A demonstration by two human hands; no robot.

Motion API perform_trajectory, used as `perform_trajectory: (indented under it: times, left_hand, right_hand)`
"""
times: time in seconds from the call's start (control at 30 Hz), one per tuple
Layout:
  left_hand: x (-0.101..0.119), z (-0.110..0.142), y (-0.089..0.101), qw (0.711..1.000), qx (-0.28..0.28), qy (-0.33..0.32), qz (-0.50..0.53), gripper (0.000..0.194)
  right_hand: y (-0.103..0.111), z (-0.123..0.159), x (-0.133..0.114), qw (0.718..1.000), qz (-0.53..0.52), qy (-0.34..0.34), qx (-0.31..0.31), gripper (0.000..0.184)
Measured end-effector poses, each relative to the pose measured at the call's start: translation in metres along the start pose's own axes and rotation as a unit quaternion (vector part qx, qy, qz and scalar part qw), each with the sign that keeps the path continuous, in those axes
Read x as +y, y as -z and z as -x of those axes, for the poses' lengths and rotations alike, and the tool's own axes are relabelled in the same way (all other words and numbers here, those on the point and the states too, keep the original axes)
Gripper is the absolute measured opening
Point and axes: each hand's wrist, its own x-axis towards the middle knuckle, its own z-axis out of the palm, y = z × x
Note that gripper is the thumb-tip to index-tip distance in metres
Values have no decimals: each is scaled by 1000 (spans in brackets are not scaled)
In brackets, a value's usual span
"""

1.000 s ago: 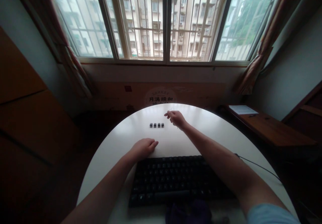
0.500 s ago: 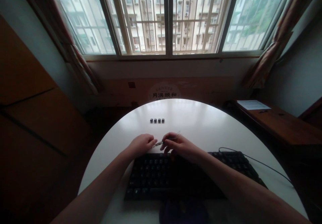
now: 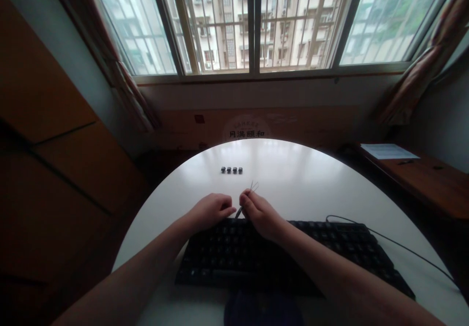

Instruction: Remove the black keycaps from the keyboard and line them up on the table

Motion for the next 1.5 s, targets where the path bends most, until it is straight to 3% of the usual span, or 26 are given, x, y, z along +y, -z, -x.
perform_trajectory:
  times: [0.2, 0.47, 0.63, 0.83, 1.0, 1.23, 1.5]
  left_hand:
    - [-3, -2, -3, 1000, -3, 3, 14, 28]
    - [-4, -2, -6, 1000, 7, 13, 9, 27]
    - [-3, -1, -5, 1000, 7, 11, 12, 28]
    - [0, 0, 0, 1000, -1, 14, 14, 27]
    - [9, 3, 11, 997, 32, -9, 75, 46]
    - [15, 2, 11, 987, 47, -21, 155, 35]
    - [12, -1, 6, 977, 66, 8, 200, 30]
  right_hand:
    - [3, 3, -9, 994, 92, 24, -45, 38]
    - [-3, 14, -23, 955, 262, 99, -99, 16]
    - [-2, 13, -14, 982, 165, 81, -53, 25]
    - [-1, 10, 1, 995, 33, 67, 66, 32]
    - [-2, 10, 1, 988, 61, 107, 95, 22]
    - [-4, 14, -15, 978, 121, 154, 76, 15]
    - [-8, 15, -20, 949, 232, 171, 125, 13]
